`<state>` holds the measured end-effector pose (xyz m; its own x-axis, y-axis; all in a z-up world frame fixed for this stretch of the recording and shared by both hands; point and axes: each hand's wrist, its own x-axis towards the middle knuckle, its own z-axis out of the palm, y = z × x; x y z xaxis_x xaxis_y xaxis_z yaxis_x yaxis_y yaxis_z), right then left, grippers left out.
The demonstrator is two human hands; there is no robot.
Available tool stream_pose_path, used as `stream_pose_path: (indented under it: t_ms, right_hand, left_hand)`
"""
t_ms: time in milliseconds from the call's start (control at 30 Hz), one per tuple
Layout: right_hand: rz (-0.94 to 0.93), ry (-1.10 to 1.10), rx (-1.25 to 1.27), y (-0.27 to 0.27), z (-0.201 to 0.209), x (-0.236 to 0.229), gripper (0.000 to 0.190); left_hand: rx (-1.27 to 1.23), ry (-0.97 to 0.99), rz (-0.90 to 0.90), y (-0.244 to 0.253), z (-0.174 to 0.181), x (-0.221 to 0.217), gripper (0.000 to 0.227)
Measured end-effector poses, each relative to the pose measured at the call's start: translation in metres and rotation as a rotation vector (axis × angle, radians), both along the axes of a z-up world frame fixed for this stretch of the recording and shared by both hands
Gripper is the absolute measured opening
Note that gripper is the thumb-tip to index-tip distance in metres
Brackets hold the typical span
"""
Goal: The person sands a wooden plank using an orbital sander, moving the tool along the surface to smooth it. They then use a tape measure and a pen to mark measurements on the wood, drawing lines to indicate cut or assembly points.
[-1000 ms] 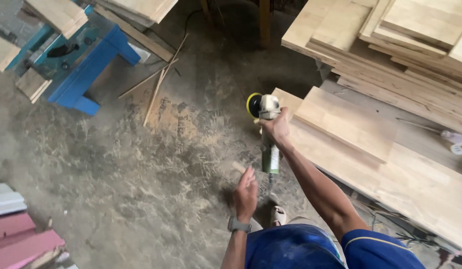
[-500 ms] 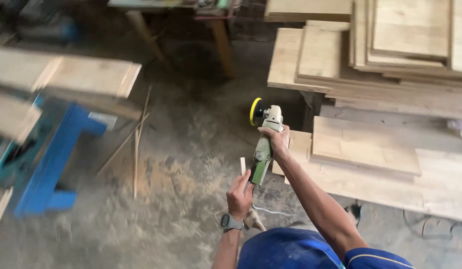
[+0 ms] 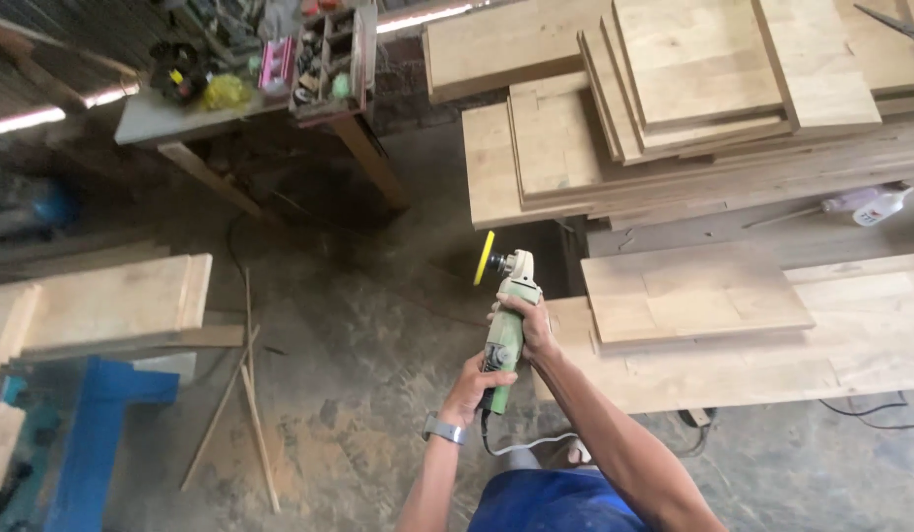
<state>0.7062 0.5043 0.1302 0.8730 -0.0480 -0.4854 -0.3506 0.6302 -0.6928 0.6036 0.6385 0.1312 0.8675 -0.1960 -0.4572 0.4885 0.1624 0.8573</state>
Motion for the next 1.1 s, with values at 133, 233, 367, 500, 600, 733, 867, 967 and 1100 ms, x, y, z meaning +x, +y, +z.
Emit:
stream_pose_path:
  t_ms: [133,233,367,500,600,733,867,967,1100]
  right_hand:
    - [0.093,-0.035,0.104,-0.006,-0.032,0.024,0.057]
    - [0.2,-0.066,-0.024,-0.03,0.037,0.015,0.089]
    - [0.169,0.044,-0.131,-0.074,0.095,-0.025,0.097]
    - [-0.089,0.161,-0.09,-0.114,0.051,-0.097,0.085]
    - [-0.388,0.225,-0.085,-0.13,0.034,-0.151,0.053]
    - [-0.656,0.405,-0.161,-0.147,0.013,-0.206,0.045]
    - [-0.858,0.479,-0.143,-0.156,-0.036,-0.265,0.045]
    - [-0.969,0.537,-0.106,-0.151,-0.068,-0.294,0.046]
    - [-1.031,0.629,-0.021,-0.127,-0.085,-0.301,0.043]
  left_hand:
    - [0.153,-0.009,0.11,-0.005,0.042,0.026,0.049]
    - [0.37,-0.041,0.13,0.003,0.041,0.082,0.056]
    - [0.753,-0.082,0.116,0.021,0.037,0.178,0.083]
    - [0.85,-0.15,0.094,0.015,0.062,0.255,0.096]
    - [0.935,-0.276,0.127,0.007,0.038,0.306,0.12]
    - [1.026,-0.249,0.135,-0.01,0.014,0.355,0.121]
    - [1.216,-0.346,0.149,-0.022,-0.041,0.398,0.124]
    - [1.097,-0.255,0.156,-0.043,-0.002,0.39,0.123]
    - [1.058,-0.242,0.174,-0.071,0.006,0.39,0.08]
